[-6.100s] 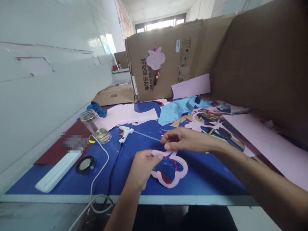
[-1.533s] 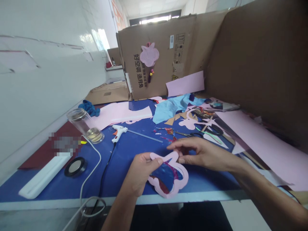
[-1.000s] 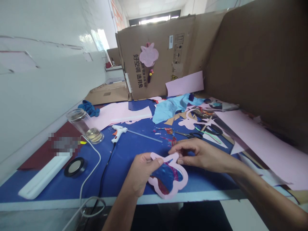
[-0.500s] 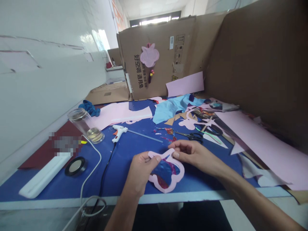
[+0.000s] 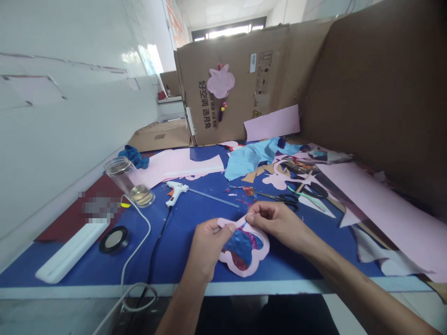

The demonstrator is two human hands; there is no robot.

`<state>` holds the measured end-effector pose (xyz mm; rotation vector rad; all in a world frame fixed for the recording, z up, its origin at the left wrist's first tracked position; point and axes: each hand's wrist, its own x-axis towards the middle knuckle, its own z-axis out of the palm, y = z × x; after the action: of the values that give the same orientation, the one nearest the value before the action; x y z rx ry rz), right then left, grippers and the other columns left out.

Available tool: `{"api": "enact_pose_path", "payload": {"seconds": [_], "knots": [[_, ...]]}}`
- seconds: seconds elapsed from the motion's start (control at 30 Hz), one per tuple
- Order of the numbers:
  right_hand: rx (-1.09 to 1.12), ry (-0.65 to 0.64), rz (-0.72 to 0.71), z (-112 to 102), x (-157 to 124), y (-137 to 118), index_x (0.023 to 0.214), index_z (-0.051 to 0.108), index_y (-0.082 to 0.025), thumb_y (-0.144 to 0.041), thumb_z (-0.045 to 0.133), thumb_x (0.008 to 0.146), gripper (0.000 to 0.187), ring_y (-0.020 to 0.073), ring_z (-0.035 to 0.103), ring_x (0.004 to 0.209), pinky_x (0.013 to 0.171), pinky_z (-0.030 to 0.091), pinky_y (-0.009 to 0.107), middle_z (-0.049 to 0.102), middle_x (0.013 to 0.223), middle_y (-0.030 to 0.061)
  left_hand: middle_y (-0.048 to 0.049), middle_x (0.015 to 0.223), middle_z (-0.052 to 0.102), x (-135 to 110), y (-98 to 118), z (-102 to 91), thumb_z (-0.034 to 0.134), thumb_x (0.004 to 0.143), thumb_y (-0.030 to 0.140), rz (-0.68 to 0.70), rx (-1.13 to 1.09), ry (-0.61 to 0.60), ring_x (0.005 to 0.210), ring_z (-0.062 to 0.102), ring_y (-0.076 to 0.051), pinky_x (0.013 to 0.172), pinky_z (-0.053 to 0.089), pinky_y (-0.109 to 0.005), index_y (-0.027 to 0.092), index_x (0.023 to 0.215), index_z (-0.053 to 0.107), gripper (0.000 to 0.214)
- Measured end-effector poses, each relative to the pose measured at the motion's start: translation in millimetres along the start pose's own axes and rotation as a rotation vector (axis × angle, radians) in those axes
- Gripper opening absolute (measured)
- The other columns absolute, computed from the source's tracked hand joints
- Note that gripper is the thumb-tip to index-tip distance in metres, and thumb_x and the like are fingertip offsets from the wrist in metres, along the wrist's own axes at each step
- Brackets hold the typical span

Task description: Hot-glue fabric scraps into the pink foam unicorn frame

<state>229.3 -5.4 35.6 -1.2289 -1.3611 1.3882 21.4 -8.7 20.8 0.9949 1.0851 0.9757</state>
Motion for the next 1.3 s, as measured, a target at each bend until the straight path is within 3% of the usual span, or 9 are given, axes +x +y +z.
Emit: {"api": "enact_pose_path", "payload": {"seconds": [0.33, 0.63, 0.8, 0.9, 0.97, 1.1, 1.3], "knots": [[-0.052, 0.022, 0.011, 0, 3, 3, 0.083, 0.069, -0.018, -0.059, 0.081, 0.082, 0.043, 0.0131, 0.051, 0.061, 0.058, 0.037, 0.027, 0.061, 0.07, -0.002, -0.0024, 0.065, 0.069, 6, 0, -13.9, 0.084, 0.081, 0.052, 0.015, -0.004, 0.048, 0.055, 0.055, -0.011, 0.054, 0.043, -0.022, 0.013, 0.078, 0.076, 0.04], [-0.06, 0.021, 0.01, 0, 7, 11, 0.083, 0.069, -0.018, -0.058, 0.079, 0.085, 0.041, 0.0136, 0.051, 0.061, 0.058, 0.038, 0.028, 0.062, 0.07, -0.0011, -0.0027, 0.066, 0.071, 7, -2, -13.1, 0.086, 0.074, 0.05, -0.005, -0.01, 0.08, 0.055, 0.057, -0.013, 0.054, 0.045, -0.023, 0.013, 0.08, 0.077, 0.038], [-0.104, 0.024, -0.015, 1, 8, 12, 0.084, 0.07, -0.019, -0.056, 0.077, 0.087, 0.038, 0.0139, 0.053, 0.061, 0.058, 0.039, 0.027, 0.064, 0.071, -0.0005, -0.0036, 0.069, 0.072, 8, -2, -17.1, 0.081, 0.08, 0.049, 0.031, 0.059, 0.096, 0.058, 0.059, -0.014, 0.056, 0.047, -0.023, 0.013, 0.084, 0.078, 0.036], [-0.129, 0.031, -0.017, 3, 11, 12, 0.083, 0.07, -0.019, -0.055, 0.075, 0.087, 0.037, 0.0138, 0.053, 0.059, 0.056, 0.039, 0.027, 0.063, 0.069, -0.0008, -0.0055, 0.079, 0.077, 9, -3, -21.7, 0.079, 0.082, 0.045, 0.107, 0.14, 0.166, 0.067, 0.067, -0.018, 0.062, 0.052, -0.026, 0.015, 0.097, 0.079, 0.033], [-0.138, 0.036, -0.012, 6, 14, 12, 0.083, 0.069, -0.02, -0.055, 0.073, 0.088, 0.035, 0.014, 0.053, 0.056, 0.054, 0.039, 0.027, 0.063, 0.066, -0.0013, -0.0089, 0.094, 0.081, 8, -4, -25.0, 0.078, 0.083, 0.039, 0.179, 0.199, 0.242, 0.084, 0.075, -0.022, 0.075, 0.058, -0.029, 0.016, 0.107, 0.078, 0.033], [-0.176, 0.041, -0.011, 10, 23, 16, 0.083, 0.068, -0.021, -0.053, 0.07, 0.088, 0.032, 0.0152, 0.054, 0.053, 0.05, 0.039, 0.027, 0.063, 0.064, -0.0013, -0.0123, 0.125, 0.077, -3, -10, -31.4, 0.068, 0.092, 0.03, 0.417, 0.449, 0.368, 0.111, 0.075, -0.027, 0.096, 0.06, -0.038, 0.019, 0.118, 0.077, 0.029], [-0.305, 0.081, -0.084, 9, 35, 20, 0.077, 0.071, -0.02, -0.046, 0.072, 0.085, 0.027, 0.0162, 0.056, 0.062, 0.056, 0.04, 0.027, 0.068, 0.07, 0.001, -0.0123, 0.129, 0.077, -27, -22, -29.1, 0.051, 0.103, 0.018, 0.789, 0.956, 0.273, 0.121, 0.072, -0.028, 0.105, 0.059, -0.046, 0.019, 0.122, 0.076, 0.031]]}}
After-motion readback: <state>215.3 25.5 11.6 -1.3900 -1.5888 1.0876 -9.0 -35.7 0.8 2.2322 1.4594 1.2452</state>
